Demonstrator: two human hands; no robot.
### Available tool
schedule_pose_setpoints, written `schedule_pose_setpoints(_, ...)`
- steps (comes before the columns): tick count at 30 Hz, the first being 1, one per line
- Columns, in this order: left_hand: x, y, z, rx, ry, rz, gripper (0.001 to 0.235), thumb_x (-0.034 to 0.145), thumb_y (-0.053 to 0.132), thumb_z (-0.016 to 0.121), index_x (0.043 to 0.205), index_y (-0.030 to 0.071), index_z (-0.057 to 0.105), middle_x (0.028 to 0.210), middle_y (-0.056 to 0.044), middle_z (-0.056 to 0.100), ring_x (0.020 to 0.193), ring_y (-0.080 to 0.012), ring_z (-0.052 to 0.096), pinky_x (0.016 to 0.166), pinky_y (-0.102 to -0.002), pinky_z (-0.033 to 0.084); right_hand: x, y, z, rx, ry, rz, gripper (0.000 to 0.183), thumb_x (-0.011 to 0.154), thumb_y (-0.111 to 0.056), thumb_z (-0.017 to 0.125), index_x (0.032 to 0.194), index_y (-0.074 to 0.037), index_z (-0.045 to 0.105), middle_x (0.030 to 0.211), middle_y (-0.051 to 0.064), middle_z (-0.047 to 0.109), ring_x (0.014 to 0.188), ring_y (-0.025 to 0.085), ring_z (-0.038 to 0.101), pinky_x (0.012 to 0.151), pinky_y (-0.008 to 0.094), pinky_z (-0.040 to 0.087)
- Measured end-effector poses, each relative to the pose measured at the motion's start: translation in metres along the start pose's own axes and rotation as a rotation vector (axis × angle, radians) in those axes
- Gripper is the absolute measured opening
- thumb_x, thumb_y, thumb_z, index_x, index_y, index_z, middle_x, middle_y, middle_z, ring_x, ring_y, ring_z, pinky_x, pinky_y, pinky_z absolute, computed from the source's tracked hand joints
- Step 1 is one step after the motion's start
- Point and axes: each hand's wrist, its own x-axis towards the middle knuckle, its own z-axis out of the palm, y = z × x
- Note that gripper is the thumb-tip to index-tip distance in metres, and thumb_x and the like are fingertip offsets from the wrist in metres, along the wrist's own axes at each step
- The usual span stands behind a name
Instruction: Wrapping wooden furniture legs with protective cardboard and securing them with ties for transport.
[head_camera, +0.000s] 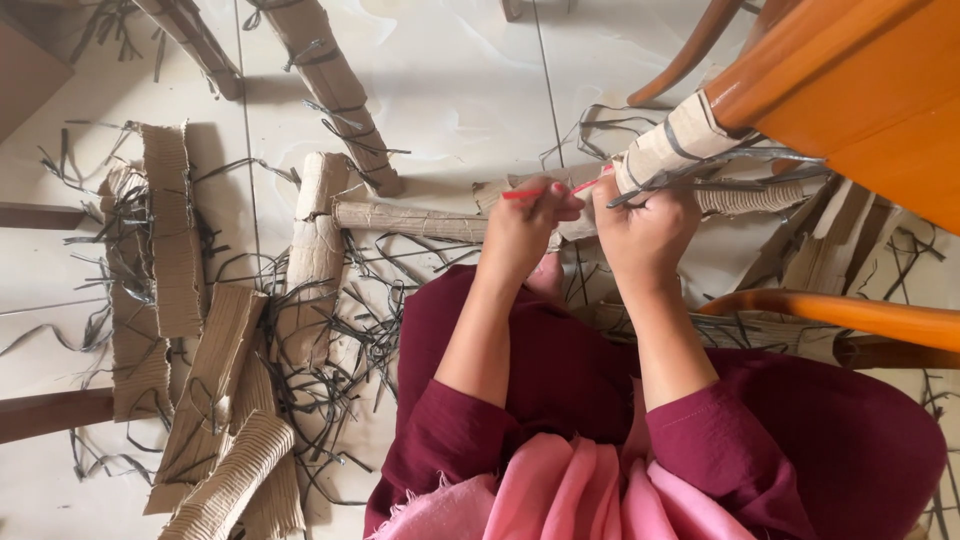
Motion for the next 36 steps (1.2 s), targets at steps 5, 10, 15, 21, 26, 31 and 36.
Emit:
schedule_pose_setpoints(5,-0.021,0.035,-0.03,0.283,-0.021,0.686,0.02,0.099,0.007,0.059,0.089,0.018,0.073,0.098,-0.003,0.07,0.092,-0.0284,0.072,0.083,-0.039,0.059,-0.006,0.001,0.001,-0.009,-0.011,0.044,0.018,0.082,-0.005,0.081,0.079,0.004,0.066,0.068,0.022,0.06,0.067,0.047,0.065,0.059,0.046,0.053)
schedule_pose_setpoints(10,-0.019,0.037,-0.026,0.358,-0.072,0.952,0.012,0.103,0.016,0.061,0.099,0.017,0.072,0.111,-0.001,0.065,0.103,-0.0275,0.064,0.094,-0.037,0.051,-0.006,0.016,-0.008,0.139,-0.093,0.048,0.032,0.091,-0.015,0.089,0.081,0.008,0.07,0.068,0.023,0.064,0.068,0.05,0.067,0.061,0.047,0.053)
schedule_pose_setpoints(15,-0.022,0.038,-0.014,0.196,-0.099,0.998,0.013,0.101,0.022,0.065,0.1,0.013,0.075,0.11,-0.003,0.07,0.105,-0.0284,0.069,0.098,-0.04,0.052,-0.004,0.038,-0.029,0.353,-0.343,0.157,0.052,0.101,-0.025,0.08,0.061,-0.003,0.055,0.049,0.013,0.049,0.049,0.02,0.049,0.051,0.033,0.04)
schedule_pose_setpoints(21,-0.029,0.045,0.01,0.152,-0.01,1.025,0.007,0.098,0.015,0.07,0.1,0.011,0.076,0.106,-0.003,0.074,0.101,-0.0286,0.073,0.094,-0.037,0.056,0.003,0.023,-0.066,0.363,-0.408,0.175,0.036,0.116,-0.018,0.05,0.092,0.007,0.061,0.079,0.022,0.056,0.078,0.045,0.062,0.071,0.046,0.047)
schedule_pose_setpoints(26,-0.023,0.032,0.029,0.15,0.089,0.984,0.01,0.099,0.011,0.069,0.102,0.015,0.077,0.107,-0.001,0.076,0.102,-0.025,0.074,0.093,-0.034,0.057,-0.003,0.018,-0.092,0.203,-0.399,0.108,0.015,0.104,0.012,0.059,0.107,0.009,0.073,0.085,0.021,0.063,0.081,0.04,0.065,0.076,0.044,0.052)
schedule_pose_setpoints(31,-0.021,0.033,0.039,0.125,0.145,1.008,0.015,0.098,0.004,0.067,0.104,0.014,0.077,0.106,-0.002,0.076,0.098,-0.0264,0.074,0.088,-0.036,0.059,-0.014,0.004,-0.104,0.081,-0.468,0.05,0.008,0.103,0.003,0.064,0.098,0.002,0.07,0.083,0.016,0.061,0.079,0.04,0.066,0.067,0.044,0.053)
schedule_pose_setpoints(36,-0.019,0.036,0.039,0.147,0.179,1.064,0.011,0.097,0.012,0.071,0.102,0.019,0.079,0.103,0.003,0.077,0.091,-0.0215,0.073,0.089,-0.034,0.057,-0.014,-0.017,-0.106,0.105,-0.523,0.002,0.009,0.104,-0.005,0.063,0.1,-0.003,0.071,0.082,0.008,0.061,0.073,0.03,0.067,0.062,0.038,0.056)
